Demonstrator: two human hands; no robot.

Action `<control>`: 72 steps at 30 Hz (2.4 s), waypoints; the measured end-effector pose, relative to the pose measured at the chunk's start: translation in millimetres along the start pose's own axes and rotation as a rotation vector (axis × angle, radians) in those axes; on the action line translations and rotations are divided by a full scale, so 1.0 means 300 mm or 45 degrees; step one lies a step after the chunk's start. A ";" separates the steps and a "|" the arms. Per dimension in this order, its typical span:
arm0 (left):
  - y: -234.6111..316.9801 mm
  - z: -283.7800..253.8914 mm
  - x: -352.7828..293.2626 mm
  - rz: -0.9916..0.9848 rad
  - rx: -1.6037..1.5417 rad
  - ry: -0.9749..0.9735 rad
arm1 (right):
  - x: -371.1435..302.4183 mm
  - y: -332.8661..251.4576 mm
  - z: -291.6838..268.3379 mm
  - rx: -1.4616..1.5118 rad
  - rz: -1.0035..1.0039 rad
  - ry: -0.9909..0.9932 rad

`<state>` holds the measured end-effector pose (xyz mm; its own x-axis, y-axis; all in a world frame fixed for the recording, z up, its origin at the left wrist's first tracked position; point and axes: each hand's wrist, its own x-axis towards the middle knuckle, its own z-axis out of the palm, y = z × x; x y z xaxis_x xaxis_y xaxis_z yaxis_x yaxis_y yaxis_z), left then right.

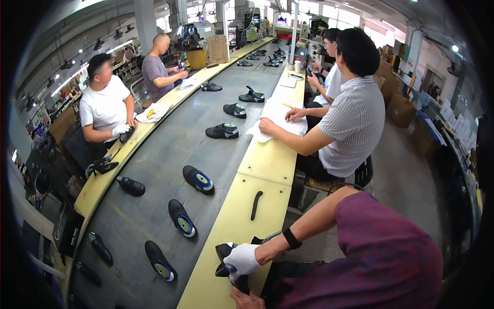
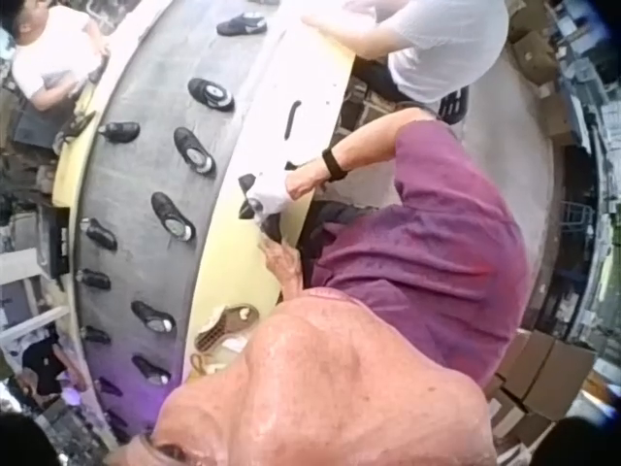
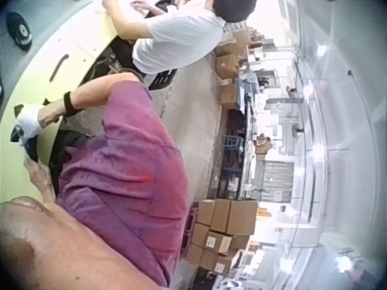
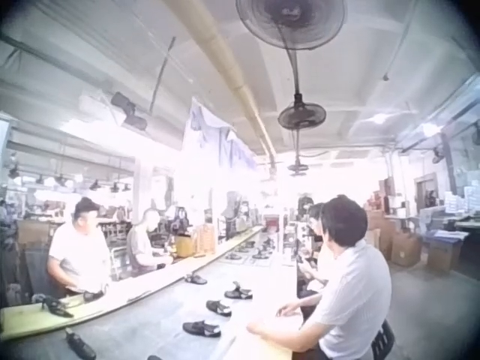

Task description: The recorder is assembling and inspecting shoe components on an industrial conveyor belt line.

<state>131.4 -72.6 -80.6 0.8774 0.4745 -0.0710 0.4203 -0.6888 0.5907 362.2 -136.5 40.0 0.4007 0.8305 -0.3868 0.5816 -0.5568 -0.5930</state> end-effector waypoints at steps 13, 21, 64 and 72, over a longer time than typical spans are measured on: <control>-0.049 -0.050 0.035 -0.067 -0.704 0.157 | -0.089 0.116 -0.029 0.379 -0.187 0.404; -0.203 -0.117 0.030 -0.822 -2.171 -0.209 | -0.124 0.171 -0.123 0.232 -0.239 0.432; -0.601 -0.158 0.037 -0.306 -0.992 0.225 | 0.332 -0.114 0.278 -0.056 -0.343 -0.077; -0.563 -0.116 0.121 0.105 -0.083 0.590 | 0.318 -0.123 0.336 -0.022 -0.392 0.131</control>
<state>84.3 80.0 -155.0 0.7056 0.6242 0.3355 0.3248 -0.7056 0.6297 307.6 -35.3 -46.1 0.2728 0.9549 -0.1172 0.6982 -0.2803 -0.6587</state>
